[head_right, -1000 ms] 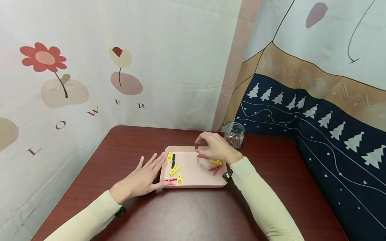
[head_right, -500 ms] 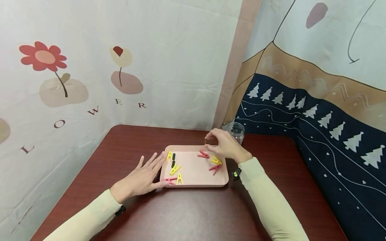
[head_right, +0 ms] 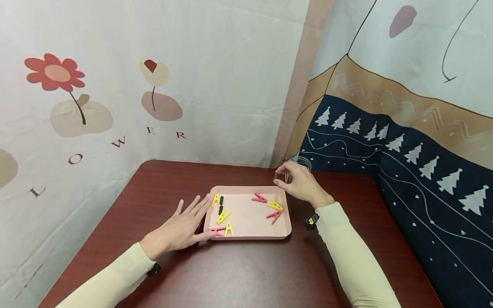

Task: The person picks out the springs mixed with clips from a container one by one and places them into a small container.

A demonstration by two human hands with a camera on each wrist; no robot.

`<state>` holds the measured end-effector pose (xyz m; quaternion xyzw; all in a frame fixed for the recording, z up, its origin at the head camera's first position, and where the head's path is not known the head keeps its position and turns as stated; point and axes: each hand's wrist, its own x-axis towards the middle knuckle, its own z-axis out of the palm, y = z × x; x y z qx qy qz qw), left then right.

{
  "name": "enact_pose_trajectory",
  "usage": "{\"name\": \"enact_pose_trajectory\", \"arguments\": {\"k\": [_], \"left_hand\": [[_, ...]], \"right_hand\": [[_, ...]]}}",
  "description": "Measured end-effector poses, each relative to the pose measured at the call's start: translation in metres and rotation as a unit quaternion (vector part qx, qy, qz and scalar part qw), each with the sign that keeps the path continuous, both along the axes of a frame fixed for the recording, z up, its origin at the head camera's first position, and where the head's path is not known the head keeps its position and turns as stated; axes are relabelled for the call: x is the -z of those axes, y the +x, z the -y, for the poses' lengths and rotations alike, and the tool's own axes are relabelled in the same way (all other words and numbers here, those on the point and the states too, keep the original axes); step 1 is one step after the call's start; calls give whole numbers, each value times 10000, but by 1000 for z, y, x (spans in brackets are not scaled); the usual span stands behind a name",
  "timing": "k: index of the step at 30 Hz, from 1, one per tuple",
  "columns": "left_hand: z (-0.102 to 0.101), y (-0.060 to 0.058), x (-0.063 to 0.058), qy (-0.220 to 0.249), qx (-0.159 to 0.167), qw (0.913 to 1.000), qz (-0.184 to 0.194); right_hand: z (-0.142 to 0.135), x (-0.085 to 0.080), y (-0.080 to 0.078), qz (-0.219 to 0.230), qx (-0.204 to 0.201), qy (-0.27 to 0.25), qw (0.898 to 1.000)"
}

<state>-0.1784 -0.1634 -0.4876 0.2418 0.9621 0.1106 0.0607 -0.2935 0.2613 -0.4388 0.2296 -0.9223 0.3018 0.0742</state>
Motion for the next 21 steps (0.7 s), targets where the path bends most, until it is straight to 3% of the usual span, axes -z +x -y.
{"name": "enact_pose_trajectory", "arguments": {"k": [21], "left_hand": [[1,4,-3,82,-24,10000,9]], "right_hand": [[-47,-8,-13,-209,966,-401,9943]]}}
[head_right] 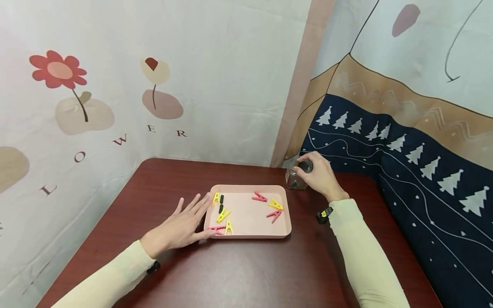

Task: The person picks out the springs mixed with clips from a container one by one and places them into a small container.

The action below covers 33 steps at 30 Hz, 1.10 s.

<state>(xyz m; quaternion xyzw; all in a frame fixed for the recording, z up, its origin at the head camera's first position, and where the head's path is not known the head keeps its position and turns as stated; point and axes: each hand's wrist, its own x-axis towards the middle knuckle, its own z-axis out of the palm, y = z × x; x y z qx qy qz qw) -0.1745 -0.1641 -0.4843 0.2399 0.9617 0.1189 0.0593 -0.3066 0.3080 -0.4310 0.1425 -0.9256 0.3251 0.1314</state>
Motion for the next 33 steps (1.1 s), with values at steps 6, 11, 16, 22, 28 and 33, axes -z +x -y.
{"name": "enact_pose_trajectory", "arguments": {"k": [6,11,16,22,28,33], "left_hand": [[0,-1,0,-47,6,10000,16],[0,-1,1,-78,48,10000,-20],[0,-2,1,-79,26,10000,-3],[0,-2,1,-99,36,9999,-16],[-1,-1,-1,-86,11,10000,29],[-1,-1,-1,-75,-22,9999,68]], "right_hand": [[-6,5,-5,143,272,-20,9995],[-9,9,-7,235,384,-5,9990],[-8,10,-8,175,413,-12,9990],[-7,11,-8,152,439,-13,9989],[-7,11,-8,235,483,4,9986],[-5,13,-8,246,480,11,9985]]}}
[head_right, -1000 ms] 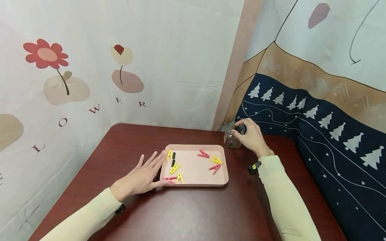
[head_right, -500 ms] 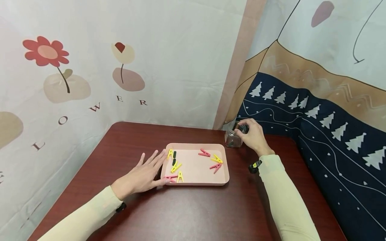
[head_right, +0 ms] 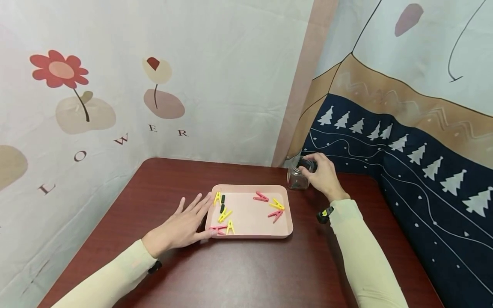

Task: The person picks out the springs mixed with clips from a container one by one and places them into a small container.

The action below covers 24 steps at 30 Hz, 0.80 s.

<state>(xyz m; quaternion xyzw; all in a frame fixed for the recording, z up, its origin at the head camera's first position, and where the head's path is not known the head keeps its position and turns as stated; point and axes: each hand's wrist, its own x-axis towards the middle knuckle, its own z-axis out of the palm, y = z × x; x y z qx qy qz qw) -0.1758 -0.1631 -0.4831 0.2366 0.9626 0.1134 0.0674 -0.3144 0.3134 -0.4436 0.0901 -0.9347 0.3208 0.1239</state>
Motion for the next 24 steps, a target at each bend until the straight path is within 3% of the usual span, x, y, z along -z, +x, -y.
{"name": "enact_pose_trajectory", "arguments": {"k": [15,24], "left_hand": [[1,-2,-1,-13,92,10000,5],[1,-2,-1,-49,109,9999,-84]], "right_hand": [[27,-2,11,-468,-461,119,9978],[64,-7,22,-470,-1130,438,9915]]}}
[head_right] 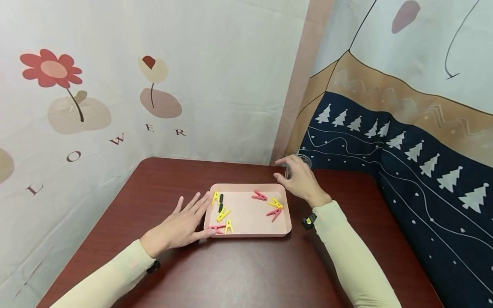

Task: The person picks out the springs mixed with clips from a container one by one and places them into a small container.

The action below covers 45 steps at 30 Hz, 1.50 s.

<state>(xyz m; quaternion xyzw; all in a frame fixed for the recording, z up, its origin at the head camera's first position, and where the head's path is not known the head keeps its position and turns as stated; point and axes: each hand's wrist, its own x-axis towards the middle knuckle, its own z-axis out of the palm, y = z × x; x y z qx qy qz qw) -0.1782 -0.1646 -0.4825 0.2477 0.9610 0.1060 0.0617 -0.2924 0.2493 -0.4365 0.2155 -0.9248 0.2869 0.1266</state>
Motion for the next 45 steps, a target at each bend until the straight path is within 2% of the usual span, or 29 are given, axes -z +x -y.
{"name": "enact_pose_trajectory", "arguments": {"k": [6,11,18,26,31,39,45], "left_hand": [[-1,1,0,-79,6,10000,11],[-2,1,0,-97,-26,9999,9],[-3,1,-1,-108,-41,9999,-47],[-2,1,2,-58,-43,10000,-59],[-2,1,1,-29,-68,10000,-40],[-5,-1,0,-90,-18,10000,-26],[-3,0,0,-108,-55,9999,-34]], "right_hand": [[33,-1,8,285,-678,321,9968],[64,-3,11,710,-1156,762,9878],[102,3,1,812,-1920,1380,9682],[135,21,-10,962,-2403,1672,9513],[148,27,-10,960,-2480,1841,9463],[162,36,-13,757,-1964,2333,9493],[172,38,-11,610,-1739,2551,9492]]}}
